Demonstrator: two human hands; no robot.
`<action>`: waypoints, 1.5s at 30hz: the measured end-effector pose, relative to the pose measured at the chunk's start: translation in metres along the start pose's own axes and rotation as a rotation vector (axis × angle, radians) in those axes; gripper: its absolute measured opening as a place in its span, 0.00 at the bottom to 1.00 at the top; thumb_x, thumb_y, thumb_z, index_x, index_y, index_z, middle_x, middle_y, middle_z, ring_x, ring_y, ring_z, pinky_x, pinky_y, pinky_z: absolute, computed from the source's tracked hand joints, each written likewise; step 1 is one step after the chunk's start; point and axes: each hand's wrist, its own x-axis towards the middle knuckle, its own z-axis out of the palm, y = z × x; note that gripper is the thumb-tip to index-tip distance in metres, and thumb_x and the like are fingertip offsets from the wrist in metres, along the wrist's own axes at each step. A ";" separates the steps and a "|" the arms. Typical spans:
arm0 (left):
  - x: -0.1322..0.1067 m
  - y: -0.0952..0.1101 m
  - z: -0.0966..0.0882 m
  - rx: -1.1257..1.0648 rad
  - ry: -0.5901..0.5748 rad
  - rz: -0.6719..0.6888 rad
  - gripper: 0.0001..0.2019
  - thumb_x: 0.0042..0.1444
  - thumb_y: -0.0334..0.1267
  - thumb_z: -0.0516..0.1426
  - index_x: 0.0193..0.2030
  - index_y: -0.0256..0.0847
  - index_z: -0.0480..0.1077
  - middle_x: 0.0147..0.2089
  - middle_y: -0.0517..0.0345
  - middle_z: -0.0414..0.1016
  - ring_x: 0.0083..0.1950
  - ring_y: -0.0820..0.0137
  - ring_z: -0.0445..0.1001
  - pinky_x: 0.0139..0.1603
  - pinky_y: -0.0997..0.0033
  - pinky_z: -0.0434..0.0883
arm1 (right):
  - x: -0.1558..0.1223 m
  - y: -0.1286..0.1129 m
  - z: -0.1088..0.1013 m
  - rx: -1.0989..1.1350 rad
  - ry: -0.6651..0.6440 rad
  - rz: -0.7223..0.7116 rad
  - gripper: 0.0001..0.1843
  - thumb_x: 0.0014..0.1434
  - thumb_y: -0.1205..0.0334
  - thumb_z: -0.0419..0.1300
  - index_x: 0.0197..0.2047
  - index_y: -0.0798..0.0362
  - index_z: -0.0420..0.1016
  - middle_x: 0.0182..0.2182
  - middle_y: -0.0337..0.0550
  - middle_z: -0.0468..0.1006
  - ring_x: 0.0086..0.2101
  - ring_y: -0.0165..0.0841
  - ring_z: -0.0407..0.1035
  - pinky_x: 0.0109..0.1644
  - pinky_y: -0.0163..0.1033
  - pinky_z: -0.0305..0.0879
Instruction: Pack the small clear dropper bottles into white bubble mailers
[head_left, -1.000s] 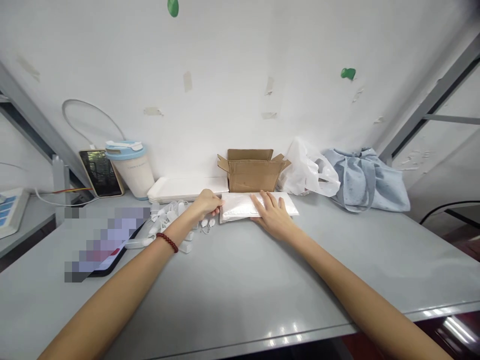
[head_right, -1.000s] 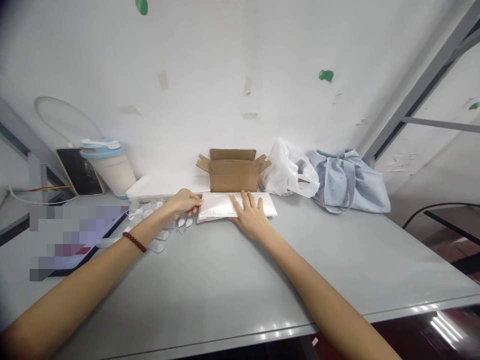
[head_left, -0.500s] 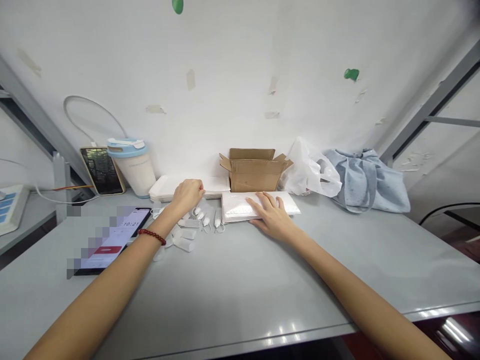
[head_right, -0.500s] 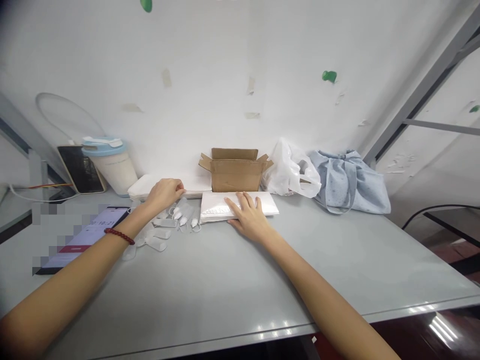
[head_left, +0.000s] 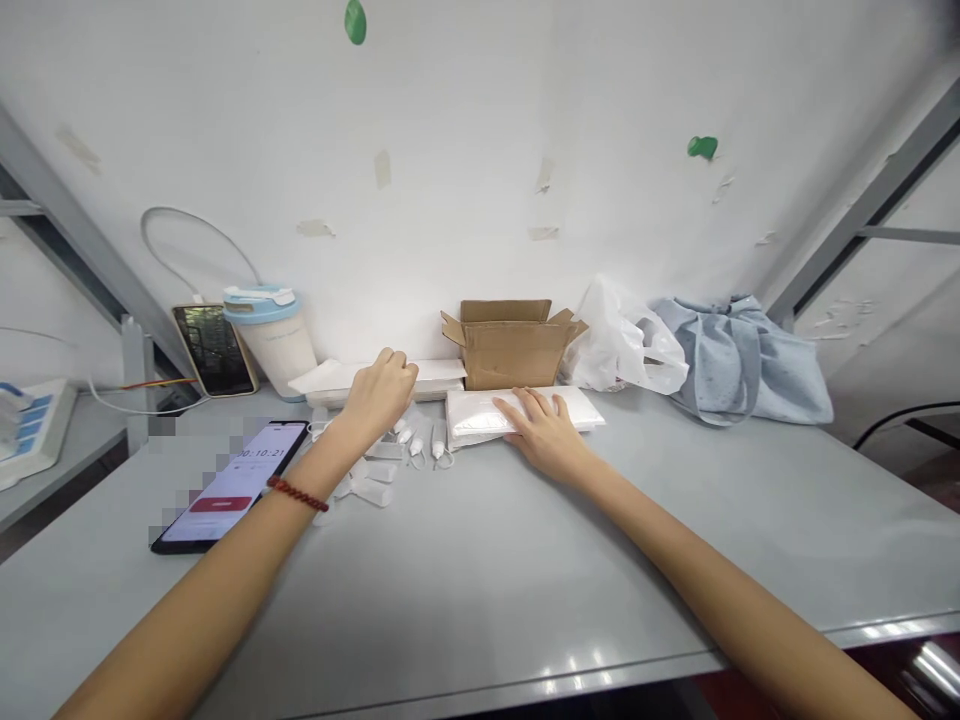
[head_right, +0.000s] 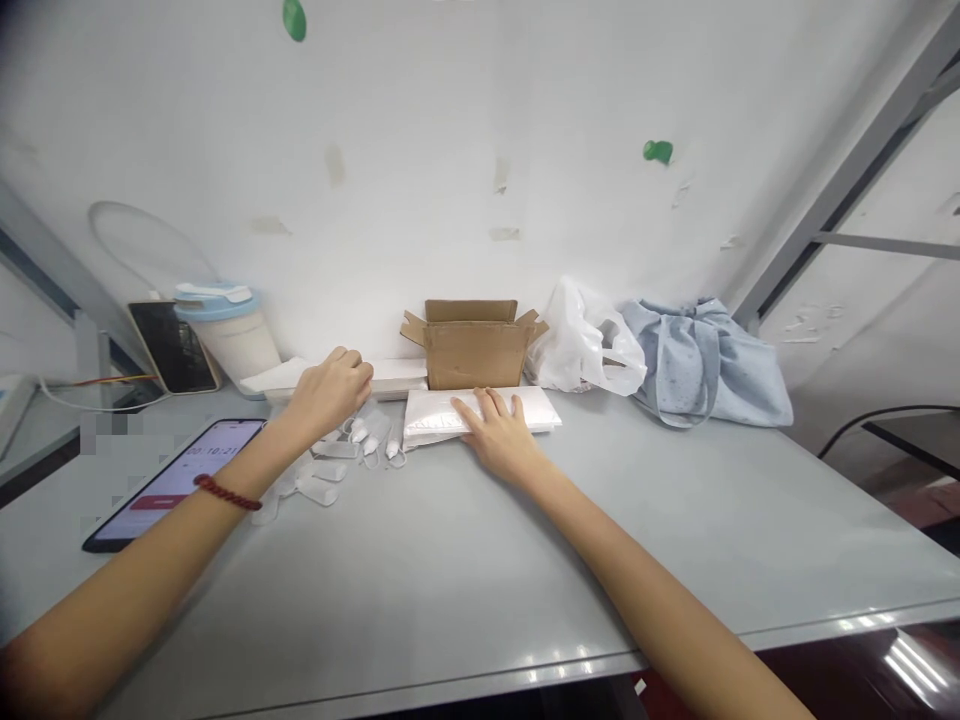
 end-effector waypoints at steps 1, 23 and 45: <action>-0.007 0.003 -0.005 0.021 0.049 0.030 0.12 0.58 0.30 0.47 0.32 0.36 0.70 0.36 0.44 0.70 0.44 0.57 0.66 0.26 0.68 0.64 | 0.000 0.000 -0.001 0.017 -0.008 0.003 0.26 0.64 0.57 0.46 0.64 0.52 0.51 0.60 0.60 0.56 0.60 0.48 0.48 0.55 0.59 0.48; -0.052 0.027 0.002 -0.345 0.442 0.058 0.10 0.59 0.35 0.50 0.38 0.35 0.71 0.44 0.46 0.74 0.53 0.58 0.66 0.54 0.56 0.64 | -0.013 -0.015 -0.039 -0.085 0.077 -0.140 0.32 0.55 0.82 0.41 0.61 0.56 0.59 0.60 0.57 0.58 0.60 0.47 0.50 0.56 0.56 0.53; -0.054 0.002 0.000 -1.844 -0.303 -0.606 0.13 0.38 0.35 0.64 0.33 0.35 0.73 0.30 0.54 0.77 0.32 0.68 0.75 0.33 0.72 0.72 | -0.024 -0.043 -0.058 0.233 -0.105 -0.194 0.52 0.53 0.40 0.55 0.67 0.51 0.27 0.66 0.59 0.30 0.64 0.50 0.24 0.60 0.63 0.37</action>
